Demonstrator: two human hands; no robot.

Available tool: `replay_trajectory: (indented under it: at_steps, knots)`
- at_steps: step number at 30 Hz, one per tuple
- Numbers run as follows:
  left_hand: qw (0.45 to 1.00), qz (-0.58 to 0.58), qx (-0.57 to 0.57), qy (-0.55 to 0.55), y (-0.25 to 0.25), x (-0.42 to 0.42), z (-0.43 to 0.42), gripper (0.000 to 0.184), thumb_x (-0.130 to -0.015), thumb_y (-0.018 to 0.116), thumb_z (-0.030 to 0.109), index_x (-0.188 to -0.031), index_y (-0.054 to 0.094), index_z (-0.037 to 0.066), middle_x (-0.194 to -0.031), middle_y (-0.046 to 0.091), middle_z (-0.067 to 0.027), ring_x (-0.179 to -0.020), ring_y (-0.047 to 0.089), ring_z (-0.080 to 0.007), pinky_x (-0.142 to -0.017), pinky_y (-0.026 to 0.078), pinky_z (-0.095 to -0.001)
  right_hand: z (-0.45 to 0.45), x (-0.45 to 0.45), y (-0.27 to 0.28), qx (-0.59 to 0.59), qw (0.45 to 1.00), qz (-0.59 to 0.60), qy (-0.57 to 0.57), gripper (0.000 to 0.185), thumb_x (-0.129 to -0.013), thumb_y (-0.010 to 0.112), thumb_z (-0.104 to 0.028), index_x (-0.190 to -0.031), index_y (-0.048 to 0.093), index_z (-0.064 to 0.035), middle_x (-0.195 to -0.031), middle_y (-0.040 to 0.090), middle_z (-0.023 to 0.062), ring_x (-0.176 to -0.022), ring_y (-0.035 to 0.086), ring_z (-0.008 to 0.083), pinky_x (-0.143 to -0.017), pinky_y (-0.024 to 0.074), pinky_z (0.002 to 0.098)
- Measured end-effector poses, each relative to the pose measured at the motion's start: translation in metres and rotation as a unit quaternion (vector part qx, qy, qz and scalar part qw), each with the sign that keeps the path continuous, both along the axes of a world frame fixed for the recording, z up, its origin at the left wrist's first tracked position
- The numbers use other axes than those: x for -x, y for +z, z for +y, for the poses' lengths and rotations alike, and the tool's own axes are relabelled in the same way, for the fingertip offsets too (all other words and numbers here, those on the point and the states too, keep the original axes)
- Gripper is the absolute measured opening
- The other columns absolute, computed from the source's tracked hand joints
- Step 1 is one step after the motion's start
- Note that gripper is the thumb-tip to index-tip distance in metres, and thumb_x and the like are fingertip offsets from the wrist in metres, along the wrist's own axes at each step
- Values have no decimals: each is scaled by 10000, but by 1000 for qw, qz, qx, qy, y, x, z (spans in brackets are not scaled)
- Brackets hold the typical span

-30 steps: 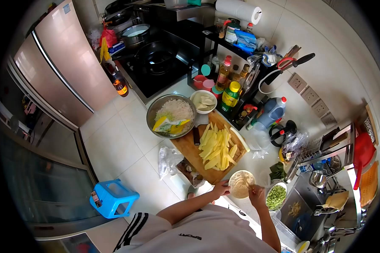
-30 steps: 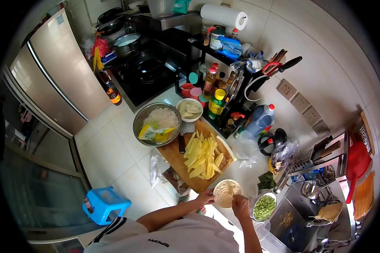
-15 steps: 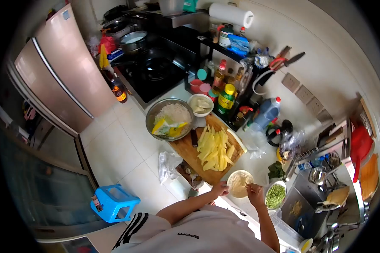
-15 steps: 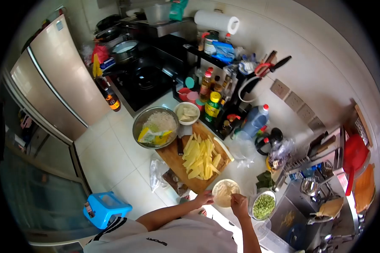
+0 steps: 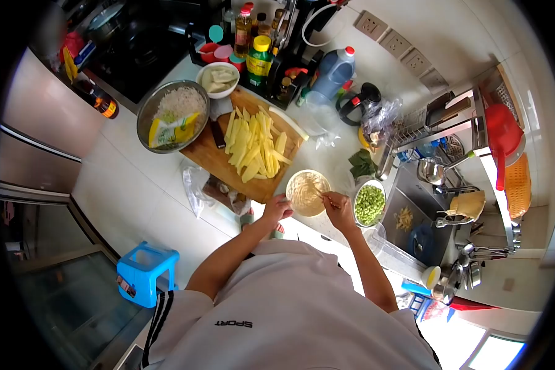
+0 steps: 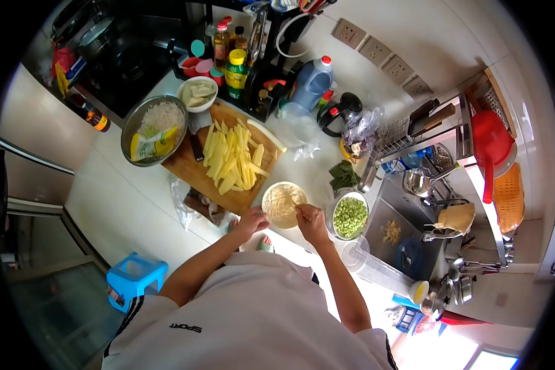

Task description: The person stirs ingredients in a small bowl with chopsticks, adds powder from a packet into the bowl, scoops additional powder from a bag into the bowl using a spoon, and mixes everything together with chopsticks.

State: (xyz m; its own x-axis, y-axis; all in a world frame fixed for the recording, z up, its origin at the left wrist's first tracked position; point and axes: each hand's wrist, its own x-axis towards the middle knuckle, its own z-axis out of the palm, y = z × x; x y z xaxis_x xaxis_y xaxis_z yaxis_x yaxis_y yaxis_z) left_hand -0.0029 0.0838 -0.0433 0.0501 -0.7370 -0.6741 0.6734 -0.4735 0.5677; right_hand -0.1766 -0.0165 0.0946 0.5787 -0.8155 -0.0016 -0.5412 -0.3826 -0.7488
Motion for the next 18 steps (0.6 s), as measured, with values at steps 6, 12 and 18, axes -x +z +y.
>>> replay_trajectory:
  at_steps: [6,12,18]
  knots:
    - [1000,1,4,0,-1,0,-2,421,-897,594,120,-1297,468,78,-1013,605,-77,-865,632,-176,-769,570,-318,-2,-12,5,-42,998,-32,-21,140,-877,585,-59,-927,652,52,-750,671,133,-662,643,134,-623,529,260]
    - [1000,0,12,5,5,0,-1,413,-892,607,129,-1279,481,62,-965,611,-90,-802,634,-167,-748,569,-303,3,-17,7,-54,998,-35,1,145,-886,568,-52,-940,656,50,-776,685,126,-731,676,163,-653,547,262]
    - [1000,6,15,24,5,1,-2,412,-897,596,115,-1286,472,53,-972,603,-101,-785,628,-160,-735,568,-286,13,-18,9,-70,996,-4,46,148,-888,567,-48,-938,651,62,-785,687,119,-755,677,156,-658,549,255]
